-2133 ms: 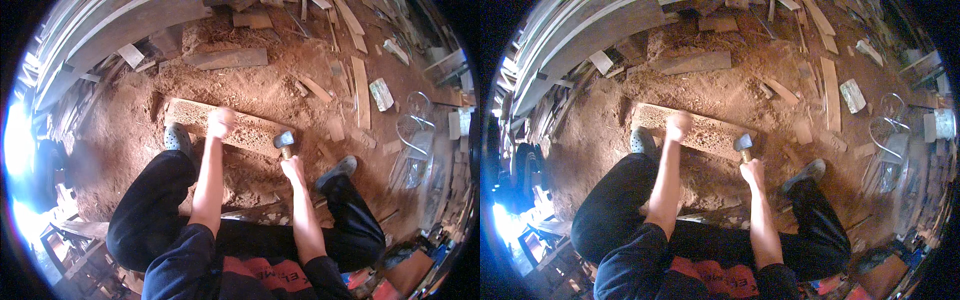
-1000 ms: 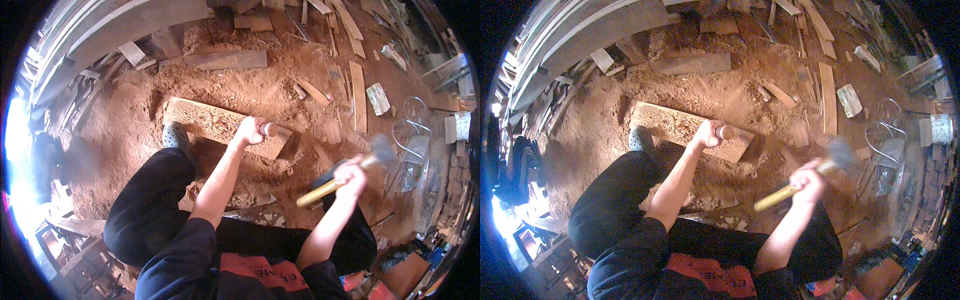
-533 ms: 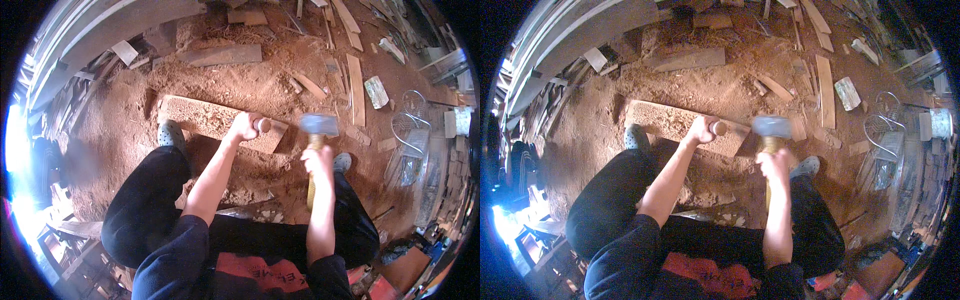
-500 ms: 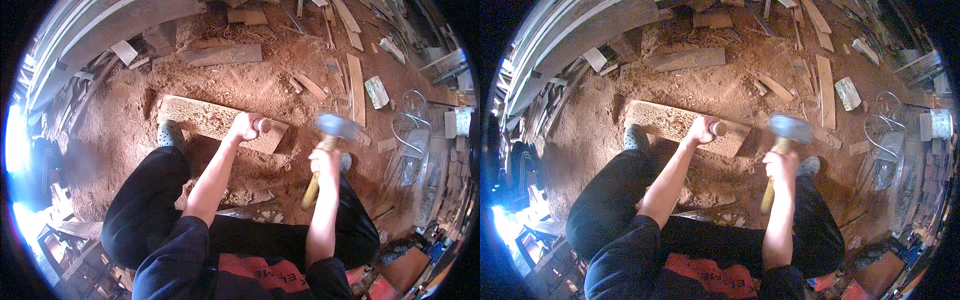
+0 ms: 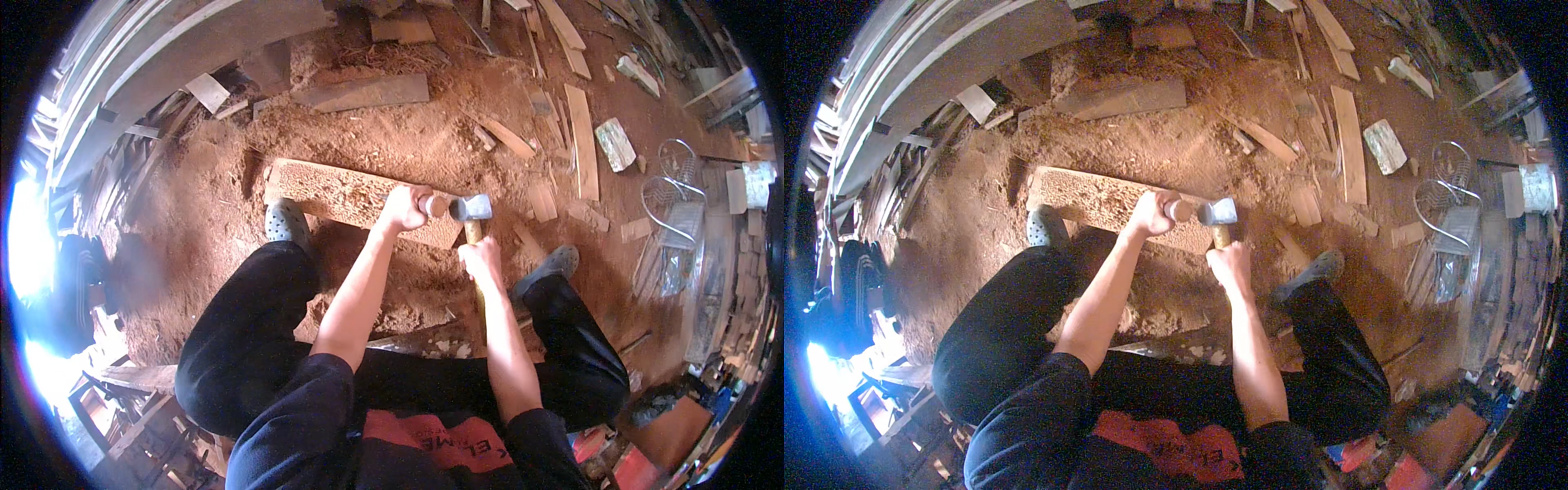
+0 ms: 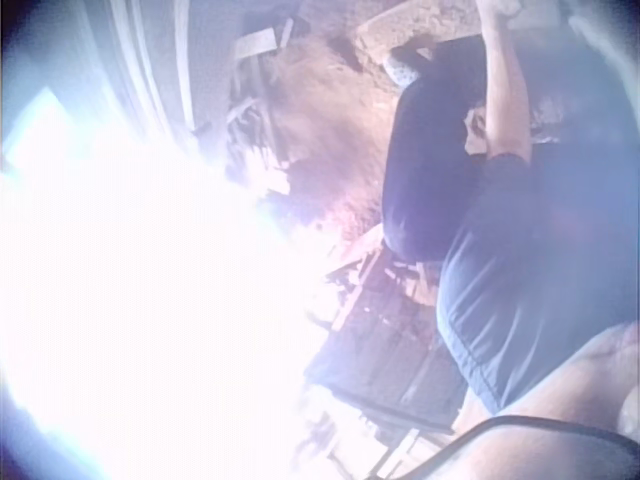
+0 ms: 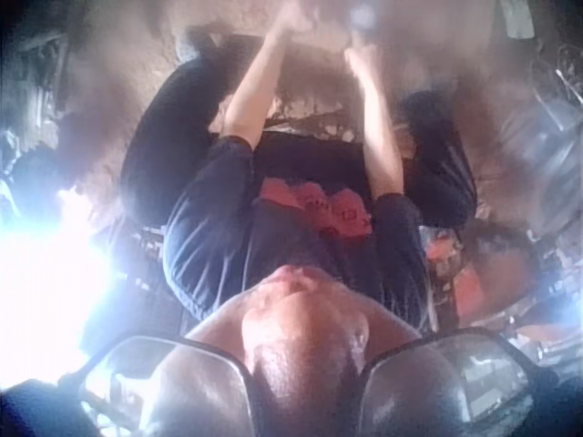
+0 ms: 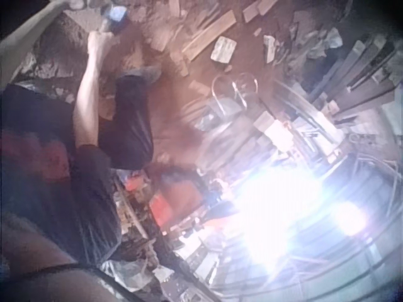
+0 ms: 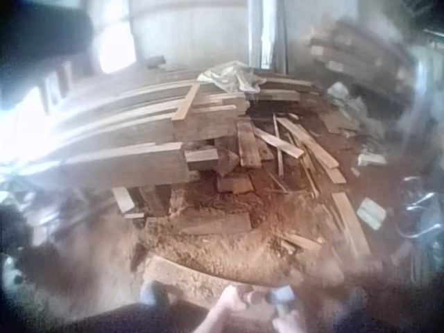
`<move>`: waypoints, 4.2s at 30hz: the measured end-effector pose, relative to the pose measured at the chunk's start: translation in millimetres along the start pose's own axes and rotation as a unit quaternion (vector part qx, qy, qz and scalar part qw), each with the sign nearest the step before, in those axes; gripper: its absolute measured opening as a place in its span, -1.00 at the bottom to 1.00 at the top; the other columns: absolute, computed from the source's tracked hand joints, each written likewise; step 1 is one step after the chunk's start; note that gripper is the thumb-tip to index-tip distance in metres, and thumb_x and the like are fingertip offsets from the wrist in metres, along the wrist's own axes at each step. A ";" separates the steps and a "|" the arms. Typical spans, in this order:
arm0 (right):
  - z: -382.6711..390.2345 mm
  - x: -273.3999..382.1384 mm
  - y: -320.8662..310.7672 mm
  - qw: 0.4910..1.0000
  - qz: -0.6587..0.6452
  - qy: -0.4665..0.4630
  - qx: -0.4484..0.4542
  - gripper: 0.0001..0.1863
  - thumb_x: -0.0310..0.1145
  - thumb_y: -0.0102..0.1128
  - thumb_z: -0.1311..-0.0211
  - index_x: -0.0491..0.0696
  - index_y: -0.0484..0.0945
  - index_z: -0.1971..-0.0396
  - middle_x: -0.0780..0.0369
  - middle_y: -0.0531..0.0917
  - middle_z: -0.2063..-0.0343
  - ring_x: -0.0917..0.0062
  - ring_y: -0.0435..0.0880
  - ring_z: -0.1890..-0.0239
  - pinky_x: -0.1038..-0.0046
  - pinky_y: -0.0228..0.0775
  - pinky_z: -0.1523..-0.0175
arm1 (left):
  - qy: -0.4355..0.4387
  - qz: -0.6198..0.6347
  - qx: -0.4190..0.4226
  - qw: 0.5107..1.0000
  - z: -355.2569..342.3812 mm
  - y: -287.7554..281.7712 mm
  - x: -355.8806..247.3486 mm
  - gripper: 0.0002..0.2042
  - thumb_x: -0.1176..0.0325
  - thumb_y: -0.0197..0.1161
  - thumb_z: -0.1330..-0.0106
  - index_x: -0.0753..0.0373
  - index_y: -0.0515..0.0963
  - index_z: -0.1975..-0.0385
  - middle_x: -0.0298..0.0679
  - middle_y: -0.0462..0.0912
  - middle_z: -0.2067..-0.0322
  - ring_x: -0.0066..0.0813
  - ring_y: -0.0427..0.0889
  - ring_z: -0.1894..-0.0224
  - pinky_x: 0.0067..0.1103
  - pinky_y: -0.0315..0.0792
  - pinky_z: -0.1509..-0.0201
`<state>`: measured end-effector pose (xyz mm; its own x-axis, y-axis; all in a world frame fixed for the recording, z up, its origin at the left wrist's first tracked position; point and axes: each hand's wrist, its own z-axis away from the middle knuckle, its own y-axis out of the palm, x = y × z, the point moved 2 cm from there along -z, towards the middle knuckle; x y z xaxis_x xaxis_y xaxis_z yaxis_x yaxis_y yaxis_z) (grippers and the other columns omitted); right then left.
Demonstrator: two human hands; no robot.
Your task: The person sits on the floor and repeatedly strikes a chisel with a mallet to carve a rectangular wooden plank resting between their feet. Wood shavings accumulate around the plank as the carving progresses.
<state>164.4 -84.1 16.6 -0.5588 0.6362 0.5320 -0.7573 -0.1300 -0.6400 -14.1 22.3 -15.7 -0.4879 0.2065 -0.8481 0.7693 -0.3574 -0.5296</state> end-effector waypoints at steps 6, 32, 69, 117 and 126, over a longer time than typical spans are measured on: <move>-12.3 -46.6 35.0 0.989 0.124 0.080 0.030 -0.70 -0.35 0.09 0.10 -0.33 0.56 0.48 -0.16 0.60 0.51 0.12 0.66 0.33 0.26 0.48 0.25 | -0.009 0.049 0.035 0.998 -3.7 0.5 7.3 -0.74 0.38 0.17 0.30 0.20 0.55 0.50 -0.08 0.60 0.50 -0.12 0.61 0.37 -0.41 0.47 0.28; -39.9 -91.5 65.0 0.996 0.066 -0.021 0.064 -0.65 -0.24 0.08 -0.05 -0.29 0.53 0.37 0.10 0.59 0.63 0.33 0.56 0.65 0.36 0.38 0.55 | 0.079 -0.124 0.224 0.963 5.5 0.6 -46.3 -0.69 0.38 0.24 0.35 0.12 0.56 0.45 -0.15 0.63 0.50 -0.16 0.62 0.41 -0.35 0.50 0.33; 33.9 -6.2 -30.7 0.961 -0.268 0.017 -0.071 -0.94 -0.45 0.16 0.13 -0.06 0.45 0.62 0.30 0.45 0.80 0.57 0.42 0.81 0.51 0.29 0.70 | 0.015 0.007 0.010 1.000 -10.4 11.5 -13.0 -0.69 0.33 0.21 0.19 0.22 0.55 0.36 0.00 0.60 0.46 -0.02 0.60 0.33 -0.33 0.49 0.24; -21.8 -81.0 50.9 0.993 0.099 0.060 -0.025 -0.74 -0.39 0.07 0.13 -0.34 0.53 0.59 -0.08 0.59 0.65 0.18 0.64 0.59 0.27 0.45 0.51 | 0.018 0.350 -0.296 0.888 25.2 -186.9 29.6 -0.70 0.74 0.19 0.36 0.23 0.45 0.57 -0.29 0.51 0.60 -0.46 0.50 0.55 -0.55 0.40 0.53; -29.8 -99.9 63.0 0.996 0.088 0.014 -0.033 -0.74 -0.37 0.06 0.13 -0.32 0.52 0.63 -0.06 0.54 0.69 0.16 0.58 0.61 0.24 0.42 0.51 | 0.103 0.238 -0.070 0.963 10.8 -37.0 -22.3 -0.74 0.48 0.25 0.37 0.21 0.56 0.53 -0.26 0.62 0.53 -0.43 0.57 0.49 -0.55 0.47 0.34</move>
<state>182.6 -133.2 -93.5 -0.6700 0.6293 0.3939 -0.6245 -0.1908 -0.7573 -36.2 21.2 22.9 0.0154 0.2310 -0.9728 0.9407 -0.3331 -0.0642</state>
